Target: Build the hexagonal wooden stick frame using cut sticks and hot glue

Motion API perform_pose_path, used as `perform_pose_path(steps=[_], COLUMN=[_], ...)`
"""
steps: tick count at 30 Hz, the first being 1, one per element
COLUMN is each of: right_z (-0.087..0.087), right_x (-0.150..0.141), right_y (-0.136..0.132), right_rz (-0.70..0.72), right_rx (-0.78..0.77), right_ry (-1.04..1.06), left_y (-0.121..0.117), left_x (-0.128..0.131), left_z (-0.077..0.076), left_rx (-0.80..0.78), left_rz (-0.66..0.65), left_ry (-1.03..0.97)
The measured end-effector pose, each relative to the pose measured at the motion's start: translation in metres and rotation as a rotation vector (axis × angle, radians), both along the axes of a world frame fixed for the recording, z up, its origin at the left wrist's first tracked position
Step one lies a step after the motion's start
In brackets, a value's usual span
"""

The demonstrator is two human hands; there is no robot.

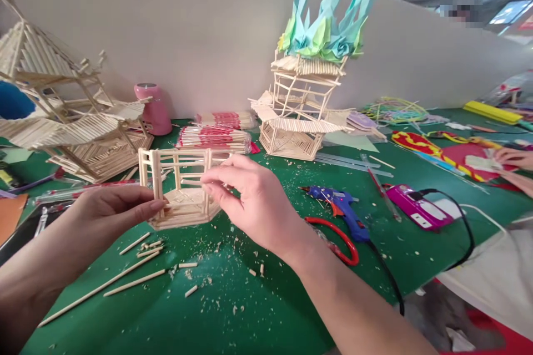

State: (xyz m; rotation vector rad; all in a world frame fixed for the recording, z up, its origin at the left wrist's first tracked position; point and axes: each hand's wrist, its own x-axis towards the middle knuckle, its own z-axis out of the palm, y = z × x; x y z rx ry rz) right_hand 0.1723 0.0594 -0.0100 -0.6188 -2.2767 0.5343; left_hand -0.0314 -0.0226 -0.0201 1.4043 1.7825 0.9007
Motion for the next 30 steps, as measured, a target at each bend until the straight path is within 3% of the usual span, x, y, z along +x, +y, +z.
perform_pose_path(steps=[5,12,20,25,30], right_z=[0.018,0.033,0.037,0.031,0.029], right_x=[-0.007,-0.018,-0.015,-0.018,-0.025], right_y=[-0.001,0.009,0.011,0.011,0.014], right_rz=[0.028,0.023,0.018,-0.011,-0.012], right_rx=[0.030,0.010,0.010,0.116,0.117], right_ry=[-0.157,-0.250,-0.307,-0.301,-0.260], left_y=[0.005,0.008,0.014,0.019,0.023], left_x=[-0.002,0.000,0.006,0.002,-0.002], left_z=[0.014,0.022,0.018,0.022,0.025], left_rx=[-0.047,-0.090,-0.041,-0.033,-0.049], left_rz=[-0.021,-0.098,-0.123,-0.082,-0.057], left_ry=[-0.071,0.041,-0.118,-0.134,-0.159])
